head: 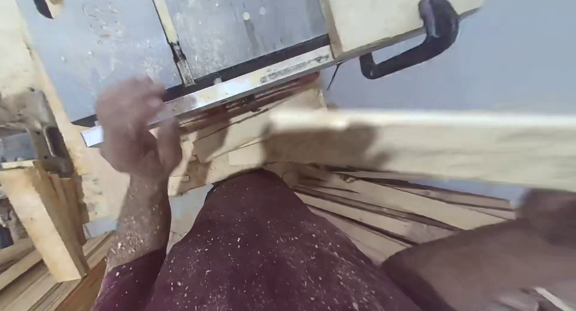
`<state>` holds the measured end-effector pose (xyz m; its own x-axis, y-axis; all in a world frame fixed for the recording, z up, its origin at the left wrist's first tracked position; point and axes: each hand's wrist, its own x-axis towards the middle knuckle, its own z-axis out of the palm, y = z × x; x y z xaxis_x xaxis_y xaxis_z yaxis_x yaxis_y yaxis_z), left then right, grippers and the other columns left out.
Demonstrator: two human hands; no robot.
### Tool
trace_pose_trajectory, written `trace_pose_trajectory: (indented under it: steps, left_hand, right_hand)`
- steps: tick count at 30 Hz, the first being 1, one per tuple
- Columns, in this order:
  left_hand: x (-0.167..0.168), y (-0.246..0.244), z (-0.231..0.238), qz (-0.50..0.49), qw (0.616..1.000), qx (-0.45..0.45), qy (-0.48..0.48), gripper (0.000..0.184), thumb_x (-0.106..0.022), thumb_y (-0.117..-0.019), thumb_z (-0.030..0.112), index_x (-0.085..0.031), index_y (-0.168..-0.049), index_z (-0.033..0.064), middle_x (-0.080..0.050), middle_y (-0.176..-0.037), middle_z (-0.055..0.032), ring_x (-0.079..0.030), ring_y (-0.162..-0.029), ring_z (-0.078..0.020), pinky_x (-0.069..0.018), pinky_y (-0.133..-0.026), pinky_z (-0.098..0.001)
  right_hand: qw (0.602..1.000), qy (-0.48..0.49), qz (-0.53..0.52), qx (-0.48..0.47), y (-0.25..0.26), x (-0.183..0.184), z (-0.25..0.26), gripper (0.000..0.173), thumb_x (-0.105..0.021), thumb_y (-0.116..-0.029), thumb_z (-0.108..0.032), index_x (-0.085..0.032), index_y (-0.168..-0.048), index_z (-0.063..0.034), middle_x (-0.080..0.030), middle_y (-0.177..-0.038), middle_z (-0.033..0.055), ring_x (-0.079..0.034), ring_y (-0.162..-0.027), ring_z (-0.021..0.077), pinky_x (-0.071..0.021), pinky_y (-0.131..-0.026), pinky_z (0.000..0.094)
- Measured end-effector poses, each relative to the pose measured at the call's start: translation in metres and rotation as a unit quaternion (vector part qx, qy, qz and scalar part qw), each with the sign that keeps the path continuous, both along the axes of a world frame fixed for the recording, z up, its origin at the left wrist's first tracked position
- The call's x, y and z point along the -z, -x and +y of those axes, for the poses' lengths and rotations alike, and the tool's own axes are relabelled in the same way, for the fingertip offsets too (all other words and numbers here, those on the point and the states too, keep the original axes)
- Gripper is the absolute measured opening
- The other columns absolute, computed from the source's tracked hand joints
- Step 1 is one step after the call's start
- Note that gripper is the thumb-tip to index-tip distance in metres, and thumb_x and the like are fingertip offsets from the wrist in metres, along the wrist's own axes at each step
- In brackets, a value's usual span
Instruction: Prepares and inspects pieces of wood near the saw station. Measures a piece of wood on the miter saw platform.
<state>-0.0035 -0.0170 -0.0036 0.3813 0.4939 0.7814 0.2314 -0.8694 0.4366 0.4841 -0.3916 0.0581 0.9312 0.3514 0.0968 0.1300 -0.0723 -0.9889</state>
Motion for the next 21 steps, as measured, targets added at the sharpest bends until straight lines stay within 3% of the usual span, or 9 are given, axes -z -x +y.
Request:
trace_pose_trajectory:
  steps: [2,5,6,8,12,15,17,19,21]
  left_hand:
    - [0.011,-0.003,-0.042,0.058,0.993,0.082,0.069,0.042,-0.061,-0.0999,0.048,-0.063,-0.127,0.0173,-0.066,-0.135,-0.0055,-0.058,-0.133,-0.0248,-0.049,-0.109,-0.0493]
    - [0.027,-0.022,-0.089,0.239,0.946,0.137,0.17,0.093,-0.058,-0.0833,0.082,-0.054,-0.143,0.011,-0.06,-0.143,-0.0161,-0.056,-0.134,-0.0324,-0.0458,-0.11,-0.0563]
    - [0.033,-0.025,-0.094,0.302,0.925,0.125,0.193,0.102,-0.059,-0.08,0.085,-0.052,-0.147,0.0081,-0.061,-0.141,-0.0187,-0.059,-0.13,-0.0348,-0.0477,-0.107,-0.0582]
    - [0.043,-0.022,-0.091,0.373,0.898,0.067,0.222,0.097,-0.066,-0.0819,0.076,-0.051,-0.148,0.0067,-0.063,-0.136,-0.0208,-0.063,-0.122,-0.0386,-0.0502,-0.102,-0.061]
    - [0.055,-0.01,-0.058,0.421,0.873,-0.004,0.244,0.09,-0.063,-0.0853,0.071,-0.049,-0.151,0.0104,-0.061,-0.139,-0.02,-0.058,-0.129,-0.0392,-0.0441,-0.109,-0.0611]
    - [0.083,-0.009,-0.032,0.471,0.842,0.001,0.263,0.083,-0.058,-0.0886,0.071,-0.05,-0.152,0.0182,-0.055,-0.15,-0.0116,-0.047,-0.141,-0.0335,-0.0339,-0.118,-0.0606]
    - [0.104,-0.008,-0.027,0.477,0.834,0.019,0.275,0.077,-0.057,-0.0924,0.068,-0.052,-0.151,0.0191,-0.05,-0.155,-0.0084,-0.044,-0.145,-0.0319,-0.0324,-0.119,-0.0605]
    - [0.114,-0.006,-0.029,0.444,0.849,0.024,0.286,0.073,-0.058,-0.0938,0.065,-0.054,-0.149,0.0179,-0.049,-0.156,-0.0071,-0.043,-0.146,-0.0303,-0.0334,-0.12,-0.0562]
    - [0.117,0.0,-0.037,0.401,0.869,0.009,0.289,0.07,-0.059,-0.0932,0.066,-0.058,-0.146,0.0186,-0.048,-0.157,-0.0055,-0.042,-0.147,-0.0279,-0.0313,-0.122,-0.0561]
  right_hand:
    - [0.98,-0.045,-0.006,-0.191,0.021,0.024,0.022,0.019,-0.048,-0.1054,-0.025,-0.061,-0.114,-0.0149,-0.072,-0.102,-0.0011,-0.071,-0.095,0.013,-0.0604,-0.086,0.0381]
    - [0.968,-0.043,0.055,-0.239,0.072,0.054,0.077,0.016,-0.052,-0.1045,-0.027,-0.064,-0.114,-0.0229,-0.074,-0.098,-0.008,-0.071,-0.088,0.0088,-0.0624,-0.08,0.0346]
    - [0.963,-0.04,0.098,-0.249,0.084,0.064,0.096,0.017,-0.05,-0.1058,-0.026,-0.065,-0.112,-0.0213,-0.074,-0.092,-0.0073,-0.071,-0.078,0.0077,-0.0633,-0.071,0.0314]
    - [0.948,-0.018,0.188,-0.256,0.098,0.081,0.132,0.022,-0.042,-0.1093,-0.025,-0.061,-0.111,-0.0149,-0.072,-0.084,-0.0014,-0.07,-0.065,0.0125,-0.0637,-0.058,0.0345]
    - [0.932,0.07,0.26,-0.241,0.112,0.104,0.193,0.031,-0.04,-0.1111,-0.036,-0.056,-0.118,-0.01,-0.073,-0.087,0.0086,-0.074,-0.065,0.0243,-0.0656,-0.061,0.0449]
    - [0.926,0.298,0.07,-0.221,0.11,0.122,0.213,0.037,-0.054,-0.1056,-0.037,-0.057,-0.126,-0.0058,-0.074,-0.093,0.0108,-0.075,-0.071,0.0238,-0.066,-0.065,0.0441]
    - [0.867,0.442,-0.09,-0.214,0.11,0.129,0.21,0.055,-0.061,-0.0982,-0.044,-0.057,-0.137,-0.0056,-0.068,-0.115,0.022,-0.069,-0.097,0.0393,-0.0554,-0.081,0.0636]
    - [0.84,0.467,-0.175,-0.213,0.114,0.125,0.211,0.057,-0.061,-0.097,-0.046,-0.058,-0.139,-0.0066,-0.059,-0.13,0.0262,-0.063,-0.109,0.0443,-0.0513,-0.088,0.0675]
    - [0.838,0.426,-0.23,-0.251,0.127,0.111,0.212,0.049,-0.059,-0.1001,-0.041,-0.061,-0.134,-0.0054,-0.061,-0.127,0.0236,-0.065,-0.106,0.0401,-0.053,-0.088,0.0633]
